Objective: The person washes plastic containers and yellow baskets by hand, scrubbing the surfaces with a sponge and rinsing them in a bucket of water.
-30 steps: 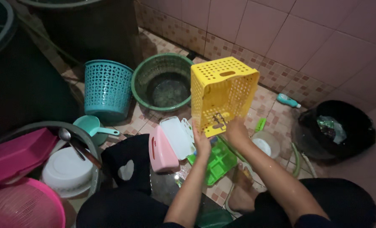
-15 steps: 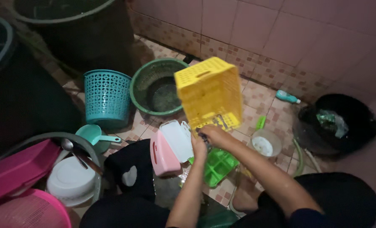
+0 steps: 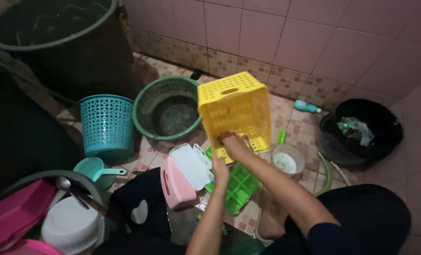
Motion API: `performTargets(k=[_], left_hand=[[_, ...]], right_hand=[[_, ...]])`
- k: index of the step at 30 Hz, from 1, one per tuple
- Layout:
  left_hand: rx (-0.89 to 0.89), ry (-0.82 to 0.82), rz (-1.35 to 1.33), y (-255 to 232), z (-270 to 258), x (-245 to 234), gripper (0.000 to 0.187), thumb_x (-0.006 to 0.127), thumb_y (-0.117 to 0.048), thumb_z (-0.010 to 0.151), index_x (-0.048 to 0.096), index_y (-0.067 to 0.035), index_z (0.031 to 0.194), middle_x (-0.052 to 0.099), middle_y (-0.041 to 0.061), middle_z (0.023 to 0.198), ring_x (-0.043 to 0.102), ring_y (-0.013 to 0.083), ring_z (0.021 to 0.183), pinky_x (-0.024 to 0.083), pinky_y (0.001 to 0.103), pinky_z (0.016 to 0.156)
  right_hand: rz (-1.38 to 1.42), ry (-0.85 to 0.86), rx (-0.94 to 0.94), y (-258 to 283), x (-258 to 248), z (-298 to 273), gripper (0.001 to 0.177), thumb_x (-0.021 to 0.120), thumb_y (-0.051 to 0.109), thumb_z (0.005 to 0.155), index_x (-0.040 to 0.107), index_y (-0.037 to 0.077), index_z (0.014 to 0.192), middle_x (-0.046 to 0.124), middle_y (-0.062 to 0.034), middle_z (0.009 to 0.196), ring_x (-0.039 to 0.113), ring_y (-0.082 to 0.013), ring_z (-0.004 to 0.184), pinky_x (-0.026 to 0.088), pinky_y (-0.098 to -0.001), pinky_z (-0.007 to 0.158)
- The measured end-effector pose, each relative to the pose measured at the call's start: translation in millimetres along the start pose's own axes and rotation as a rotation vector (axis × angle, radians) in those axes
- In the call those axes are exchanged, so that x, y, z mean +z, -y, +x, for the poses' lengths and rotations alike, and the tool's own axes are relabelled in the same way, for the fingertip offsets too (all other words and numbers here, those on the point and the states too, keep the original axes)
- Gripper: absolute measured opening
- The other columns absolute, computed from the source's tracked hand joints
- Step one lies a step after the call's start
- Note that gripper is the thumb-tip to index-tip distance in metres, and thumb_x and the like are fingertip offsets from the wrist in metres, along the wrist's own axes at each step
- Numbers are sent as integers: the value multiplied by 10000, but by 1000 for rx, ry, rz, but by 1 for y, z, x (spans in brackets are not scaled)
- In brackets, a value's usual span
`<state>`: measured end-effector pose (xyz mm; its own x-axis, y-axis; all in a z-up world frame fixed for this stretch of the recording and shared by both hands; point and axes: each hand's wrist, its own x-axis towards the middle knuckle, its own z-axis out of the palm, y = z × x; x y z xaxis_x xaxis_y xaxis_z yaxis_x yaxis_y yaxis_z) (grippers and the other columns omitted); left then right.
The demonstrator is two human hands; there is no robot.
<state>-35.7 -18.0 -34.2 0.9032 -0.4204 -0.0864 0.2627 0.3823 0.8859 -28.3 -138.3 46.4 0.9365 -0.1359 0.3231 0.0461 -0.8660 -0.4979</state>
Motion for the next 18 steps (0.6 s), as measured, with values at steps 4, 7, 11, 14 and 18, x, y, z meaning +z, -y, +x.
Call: performTargets(k=[4, 7, 11, 14, 18], left_hand=[[55, 8, -115, 0, 4, -2, 653, 362, -30, 1032, 225, -188, 1651, 602, 166, 1361, 695, 233, 979, 608, 316, 701], [180, 68, -18, -9, 2, -1, 774, 342, 41, 917, 212, -195, 1643, 512, 92, 1479, 660, 219, 1129, 639, 345, 802], [50, 10, -47, -15, -5, 7, 708, 369, -7, 1012, 205, -218, 1668, 566, 208, 1415, 641, 286, 935, 559, 341, 682], [26, -9, -145, -22, -5, 10, 724, 359, -3, 1004, 109, -247, 1637, 475, 192, 1506, 664, 290, 1135, 638, 379, 819], [134, -31, -168, -35, -4, 12, 806, 328, 66, 918, 124, -204, 1649, 417, 181, 1569, 652, 313, 1202, 635, 408, 842]], right_hand=[[-286, -15, 285, -10, -7, 5, 208, 566, 106, 922, 705, 31, 1057, 708, -205, 1083, 700, -369, 987, 554, -448, 859], [-282, -118, -68, 9, -7, 4, 237, 622, 85, 808, 711, 11, 1014, 679, -222, 1060, 661, -405, 955, 539, -471, 820], [-178, -165, -85, 26, -32, -3, 189, 643, 127, 809, 761, 54, 936, 685, -171, 956, 650, -378, 913, 524, -479, 754], [-501, -31, -56, 4, -62, -4, 337, 719, 337, 622, 738, 24, 746, 674, -161, 846, 637, -357, 861, 517, -478, 767], [-806, -60, -197, -5, -74, -16, 534, 655, 499, 670, 710, -32, 664, 662, -197, 882, 637, -328, 872, 515, -426, 665]])
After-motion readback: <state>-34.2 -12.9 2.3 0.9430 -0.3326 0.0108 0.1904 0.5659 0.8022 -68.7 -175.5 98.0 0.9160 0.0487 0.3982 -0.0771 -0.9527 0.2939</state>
